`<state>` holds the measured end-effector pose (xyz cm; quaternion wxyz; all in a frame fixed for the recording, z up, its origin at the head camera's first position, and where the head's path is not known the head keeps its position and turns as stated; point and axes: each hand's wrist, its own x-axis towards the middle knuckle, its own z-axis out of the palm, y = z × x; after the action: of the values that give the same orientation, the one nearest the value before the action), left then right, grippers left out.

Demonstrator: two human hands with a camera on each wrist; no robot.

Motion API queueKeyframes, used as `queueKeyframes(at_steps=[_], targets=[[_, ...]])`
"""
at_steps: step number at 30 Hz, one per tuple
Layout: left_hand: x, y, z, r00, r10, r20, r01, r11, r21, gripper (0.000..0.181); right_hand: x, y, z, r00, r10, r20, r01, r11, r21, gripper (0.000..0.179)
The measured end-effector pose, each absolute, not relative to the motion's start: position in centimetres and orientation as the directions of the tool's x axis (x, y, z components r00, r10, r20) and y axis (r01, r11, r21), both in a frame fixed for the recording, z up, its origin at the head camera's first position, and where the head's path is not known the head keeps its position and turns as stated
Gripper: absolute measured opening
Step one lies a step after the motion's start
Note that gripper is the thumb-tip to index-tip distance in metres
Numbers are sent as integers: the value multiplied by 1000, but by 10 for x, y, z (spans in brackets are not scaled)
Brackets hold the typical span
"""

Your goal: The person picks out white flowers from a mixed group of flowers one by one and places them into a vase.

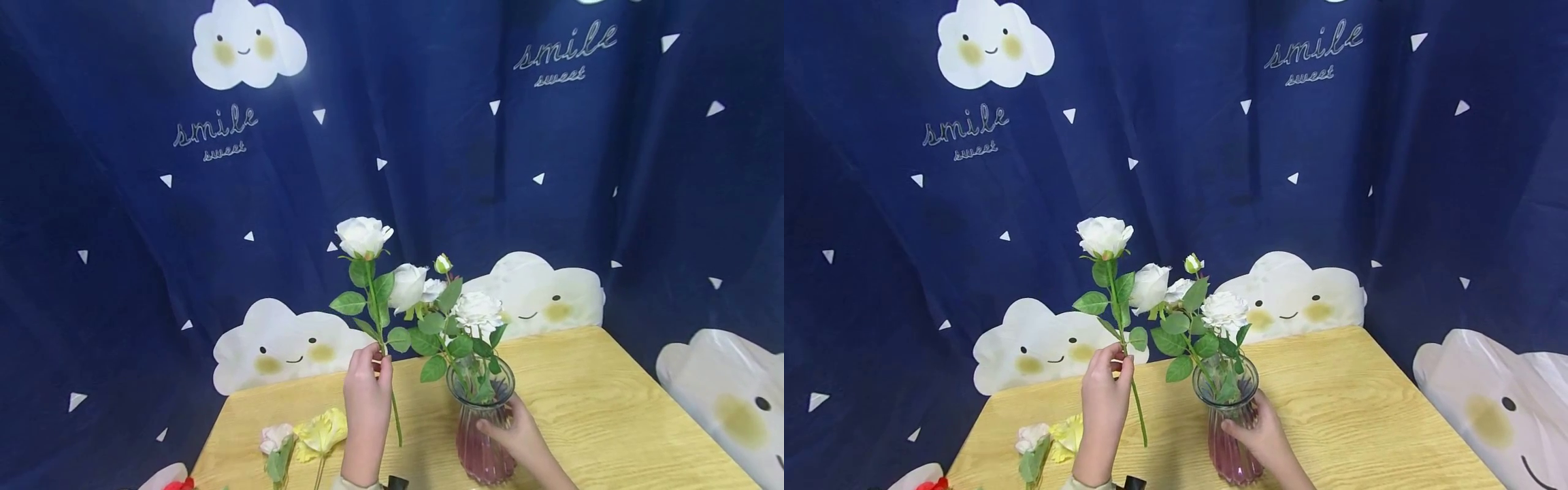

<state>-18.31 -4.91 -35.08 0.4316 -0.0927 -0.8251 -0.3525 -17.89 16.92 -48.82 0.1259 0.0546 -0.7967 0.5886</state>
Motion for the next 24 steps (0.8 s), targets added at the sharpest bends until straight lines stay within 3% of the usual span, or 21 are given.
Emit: queueKeyframes(at_steps=[17, 24], targets=[[-185, -13, -325, -547, -97, 832, 591, 659, 465, 16, -179, 170, -491, -959, 80, 271, -236, 307, -922, 72], [-188, 2, -317, -566, -86, 820, 631, 595, 498, 14, -178, 168, -489, -949, 77, 305, -269, 304, -914, 71]])
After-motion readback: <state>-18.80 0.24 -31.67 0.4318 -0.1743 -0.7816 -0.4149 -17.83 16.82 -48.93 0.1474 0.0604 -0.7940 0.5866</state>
